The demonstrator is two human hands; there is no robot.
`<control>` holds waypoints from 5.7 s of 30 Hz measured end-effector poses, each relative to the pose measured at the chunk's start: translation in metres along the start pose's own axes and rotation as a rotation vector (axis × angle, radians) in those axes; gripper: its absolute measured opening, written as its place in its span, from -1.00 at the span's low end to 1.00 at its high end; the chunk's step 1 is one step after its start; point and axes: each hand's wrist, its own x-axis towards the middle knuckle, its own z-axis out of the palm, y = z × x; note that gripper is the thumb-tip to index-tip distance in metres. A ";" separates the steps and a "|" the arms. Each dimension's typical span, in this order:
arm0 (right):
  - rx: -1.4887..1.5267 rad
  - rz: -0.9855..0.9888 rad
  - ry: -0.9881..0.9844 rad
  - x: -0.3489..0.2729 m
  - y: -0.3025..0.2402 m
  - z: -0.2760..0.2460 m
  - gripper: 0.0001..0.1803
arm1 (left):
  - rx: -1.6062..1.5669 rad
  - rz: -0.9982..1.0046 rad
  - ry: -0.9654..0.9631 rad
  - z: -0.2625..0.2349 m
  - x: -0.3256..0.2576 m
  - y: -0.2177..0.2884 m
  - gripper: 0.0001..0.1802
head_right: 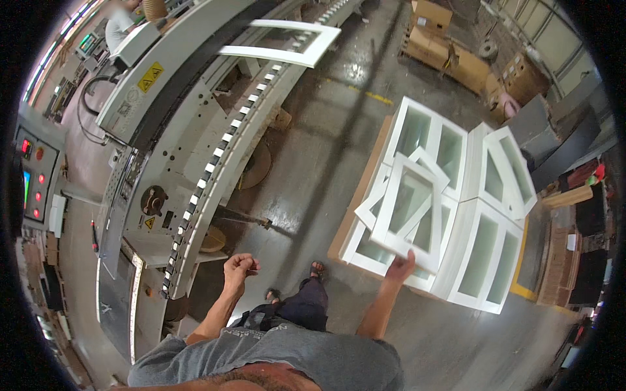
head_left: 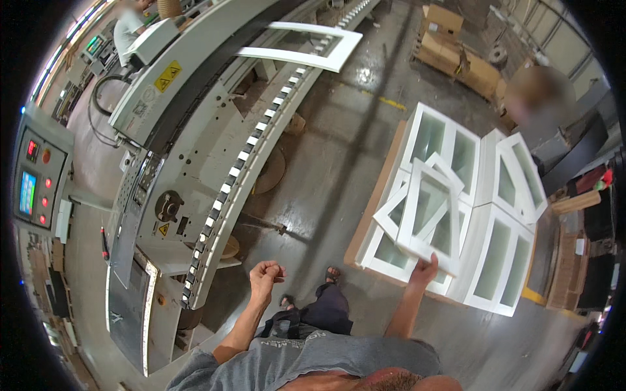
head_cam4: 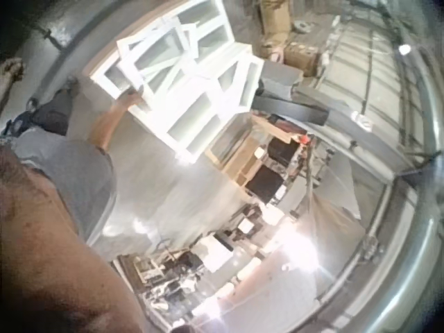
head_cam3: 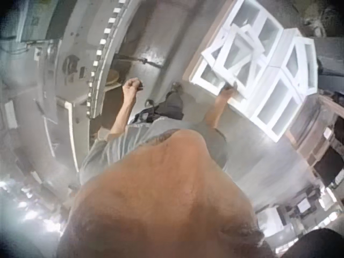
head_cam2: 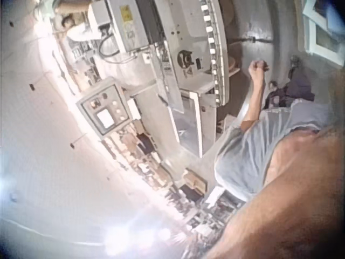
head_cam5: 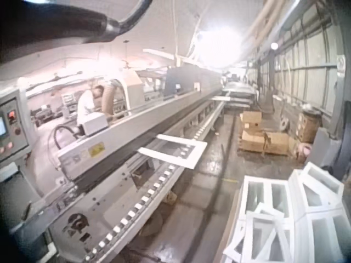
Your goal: The person repeatedly picks up white window frames from a stack, places them on a machine table, and returns them to the stack. The person handles the frames by hand without using tools.
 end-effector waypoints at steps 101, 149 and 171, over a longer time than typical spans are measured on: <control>0.196 0.635 -1.121 -0.520 -0.078 0.252 -0.57 | -0.682 0.399 0.410 -0.385 -0.034 0.077 -0.70; 0.317 0.928 0.426 0.131 0.242 0.101 -0.32 | 0.438 -0.087 0.268 -0.017 -0.034 -0.071 -0.76; -0.199 -0.254 -0.068 0.030 0.024 0.027 -0.62 | 0.132 0.054 0.139 -0.027 -0.036 -0.036 -0.80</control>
